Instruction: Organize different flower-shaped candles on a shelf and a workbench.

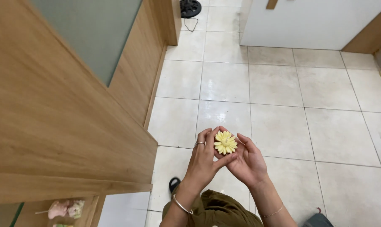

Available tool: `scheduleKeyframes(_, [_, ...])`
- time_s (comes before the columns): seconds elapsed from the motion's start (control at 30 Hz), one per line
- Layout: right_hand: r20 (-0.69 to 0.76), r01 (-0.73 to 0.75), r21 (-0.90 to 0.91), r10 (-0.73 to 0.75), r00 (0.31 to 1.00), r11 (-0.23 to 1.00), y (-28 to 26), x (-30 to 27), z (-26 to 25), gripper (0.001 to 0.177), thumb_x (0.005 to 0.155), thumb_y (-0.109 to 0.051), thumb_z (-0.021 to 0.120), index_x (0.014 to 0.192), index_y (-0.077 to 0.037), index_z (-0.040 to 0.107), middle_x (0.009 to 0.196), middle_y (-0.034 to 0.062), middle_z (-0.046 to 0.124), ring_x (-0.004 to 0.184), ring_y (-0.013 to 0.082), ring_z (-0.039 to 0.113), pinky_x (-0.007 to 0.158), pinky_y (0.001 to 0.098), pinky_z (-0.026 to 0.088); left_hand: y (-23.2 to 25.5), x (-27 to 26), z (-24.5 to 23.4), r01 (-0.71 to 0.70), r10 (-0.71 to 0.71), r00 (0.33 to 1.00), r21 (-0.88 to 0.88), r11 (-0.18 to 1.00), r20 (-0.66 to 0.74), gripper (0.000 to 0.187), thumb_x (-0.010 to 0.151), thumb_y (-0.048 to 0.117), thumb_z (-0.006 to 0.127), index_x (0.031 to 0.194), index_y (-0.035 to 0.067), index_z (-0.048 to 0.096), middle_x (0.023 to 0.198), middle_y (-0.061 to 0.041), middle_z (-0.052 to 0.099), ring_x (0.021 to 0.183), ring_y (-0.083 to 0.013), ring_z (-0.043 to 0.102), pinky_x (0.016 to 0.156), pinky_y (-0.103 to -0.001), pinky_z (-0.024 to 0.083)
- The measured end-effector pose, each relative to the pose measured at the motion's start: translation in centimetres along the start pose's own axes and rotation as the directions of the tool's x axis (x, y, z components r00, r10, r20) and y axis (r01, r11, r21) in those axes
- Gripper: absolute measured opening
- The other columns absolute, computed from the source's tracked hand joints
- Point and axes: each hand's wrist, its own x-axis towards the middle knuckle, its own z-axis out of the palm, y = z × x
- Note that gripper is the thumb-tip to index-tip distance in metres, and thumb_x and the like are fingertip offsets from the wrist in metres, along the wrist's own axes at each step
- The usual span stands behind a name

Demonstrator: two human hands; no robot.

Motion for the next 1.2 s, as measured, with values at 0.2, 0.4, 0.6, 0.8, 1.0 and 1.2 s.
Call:
scheduleKeyframes(0.2, [-0.011,0.07,0.026,-0.07,0.997,0.997,-3.6,3.4,-1.3,0.059,0.105,-0.028,0.026,0.152,0.007,0.035,0.156,0.0229,0.04,0.143,0.0328,0.042,0.12,0.0507,0.033,0.3,6.1,0.6,0.016,-0.012,0.995,-0.045,0.999,0.101,0.088,0.081,0.046,0.08,0.15,0.007,0.043,0.147,-0.017,0.043,0.126,-0.0375,0.058,0.099,-0.045,0.052])
scheduleKeyframes(0.4, [-0.02,0.122,0.063,-0.121,0.992,0.99,-7.5,10.9,-0.5,0.059,0.105,-0.028,0.026,0.152,0.007,0.035,0.156,0.0216,0.041,0.143,0.0319,0.043,0.12,0.05,0.033,-1.5,15.1,-0.4,-0.03,0.04,0.993,-0.089,0.996,0.108,0.087,0.079,0.046,0.082,0.148,0.008,0.045,0.147,-0.017,0.042,0.123,-0.0346,0.061,0.096,-0.044,0.055])
scheduleKeyframes(0.6, [-0.065,0.188,0.037,-0.185,0.981,0.981,-13.1,22.0,1.0,0.057,0.105,-0.028,0.027,0.152,0.005,0.035,0.154,0.0201,0.043,0.142,0.031,0.044,0.121,0.0502,0.033,-3.0,27.5,-3.2,-0.148,0.158,0.986,-0.136,0.98,0.059,0.079,0.079,0.039,0.083,0.144,0.01,0.052,0.151,-0.015,0.044,0.121,-0.03,0.064,0.098,-0.042,0.054])
scheduleKeyframes(0.8, [0.009,0.194,0.057,-0.195,0.981,0.979,-17.4,32.7,3.1,0.057,0.106,-0.027,0.028,0.152,0.006,0.035,0.153,0.02,0.046,0.141,0.0322,0.045,0.121,0.0493,0.033,-6.9,38.5,-5.0,-0.439,0.442,0.886,0.057,0.897,-0.141,0.074,0.077,0.033,0.088,0.141,0.01,0.057,0.143,-0.007,0.063,0.14,-0.0315,0.053,0.115,-0.047,0.038])
scheduleKeyframes(1.0, [-0.061,0.189,0.107,-0.183,0.981,0.976,-20.8,40.3,3.9,0.057,0.105,-0.027,0.03,0.151,0.005,0.038,0.152,0.0197,0.047,0.14,0.0318,0.046,0.12,0.0483,0.034,-9.7,47.0,-5.7,-0.403,0.407,0.906,0.055,0.913,-0.115,0.069,0.078,0.037,0.087,0.135,0.011,0.059,0.134,-0.007,0.068,0.139,-0.0295,0.055,0.114,-0.046,0.038])
scheduleKeyframes(1.2, [-0.038,0.172,0.077,-0.17,0.985,0.982,-26.9,48.5,2.3,0.055,0.105,-0.027,0.03,0.149,0.005,0.038,0.15,0.0206,0.047,0.139,0.033,0.046,0.12,0.05,0.034,-10.9,56.5,-4.8,-0.377,0.381,0.917,0.062,0.924,-0.115,0.068,0.077,0.037,0.087,0.134,0.01,0.061,0.131,-0.008,0.069,0.136,-0.0296,0.057,0.112,-0.046,0.039])
